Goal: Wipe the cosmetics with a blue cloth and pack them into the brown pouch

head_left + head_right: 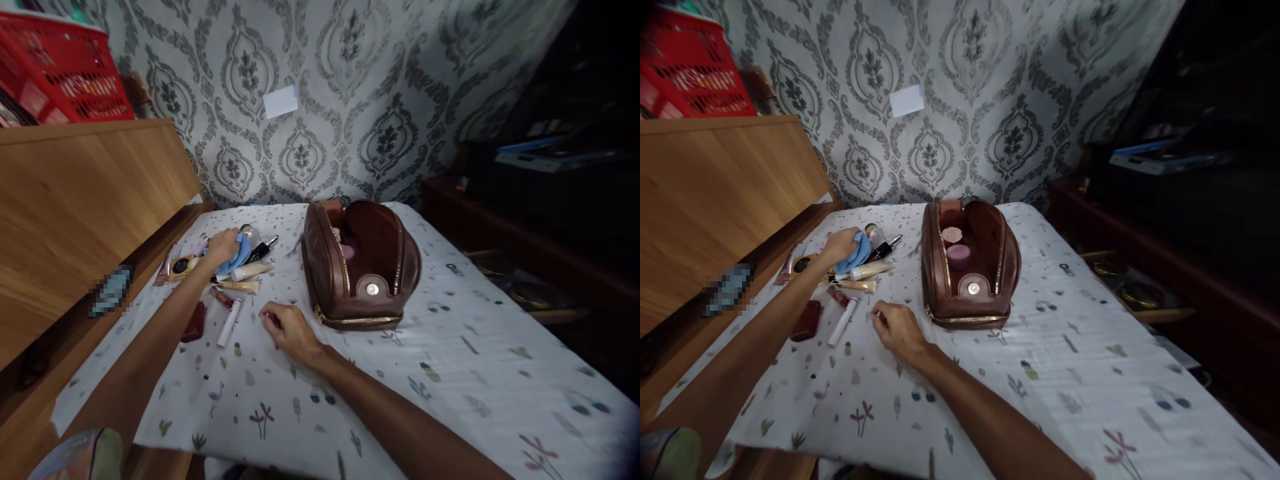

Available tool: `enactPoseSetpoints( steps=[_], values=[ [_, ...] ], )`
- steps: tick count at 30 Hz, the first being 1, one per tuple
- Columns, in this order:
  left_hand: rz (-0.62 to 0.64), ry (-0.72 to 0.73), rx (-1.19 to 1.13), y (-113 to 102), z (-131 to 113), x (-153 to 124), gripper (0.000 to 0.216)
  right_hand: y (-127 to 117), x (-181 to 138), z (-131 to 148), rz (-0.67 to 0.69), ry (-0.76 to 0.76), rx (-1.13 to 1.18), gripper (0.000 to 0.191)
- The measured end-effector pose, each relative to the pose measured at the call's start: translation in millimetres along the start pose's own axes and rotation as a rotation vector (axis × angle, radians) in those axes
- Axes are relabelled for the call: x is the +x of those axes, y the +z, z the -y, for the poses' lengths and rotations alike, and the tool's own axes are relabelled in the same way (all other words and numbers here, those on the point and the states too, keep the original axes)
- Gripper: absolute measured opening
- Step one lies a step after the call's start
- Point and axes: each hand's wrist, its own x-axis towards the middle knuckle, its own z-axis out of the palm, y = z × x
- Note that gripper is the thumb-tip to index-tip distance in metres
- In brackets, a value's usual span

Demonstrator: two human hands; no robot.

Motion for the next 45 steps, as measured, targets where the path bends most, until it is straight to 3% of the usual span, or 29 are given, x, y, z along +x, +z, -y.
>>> enactPoseSetpoints(
  steps=[5,12,19,24,27,33,40,45],
  values=[
    [0.107,-0.062,0.090,5.3,-20.3,6.5,0.038,-1.6,-0.8,1.5,-0.009,0.018,-0.012,0.016],
    [0.206,-0.104,0.108,-0.8,-18.1,6.7,0.038,-2.7,-0.3,2.6,-0.035,0.019,-0.055,0.013],
    [-0.006,0.010,-0.033,-5.2,-22.5,-28.5,0.052,-2.2,-0.2,1.8,-0.033,0.010,-0.075,0.014],
    [-0.092,0.263,-0.255,-2.3,-35.2,-49.5,0.026,-2.9,-1.0,2.9,-0.039,0.011,-0.072,0.015],
    [-0.082,0.377,-0.398,-1.8,-43.4,-50.8,0.029,-3.3,-1.2,3.6,-0.041,0.011,-0.072,0.015],
    [-0.201,0.290,-0.437,6.5,-53.5,-41.0,0.041,-2.4,0.8,1.1,-0.074,0.012,-0.066,0.013],
    [-0.081,0.403,-0.314,42.5,-75.4,-64.7,0.026,-5.6,1.0,0.0,-0.247,0.096,-0.094,0.017],
    [-0.080,0.519,-0.252,44.4,-66.2,-91.5,0.036,-6.0,-1.2,0.3,-0.287,0.120,-0.093,0.021]
  ],
)
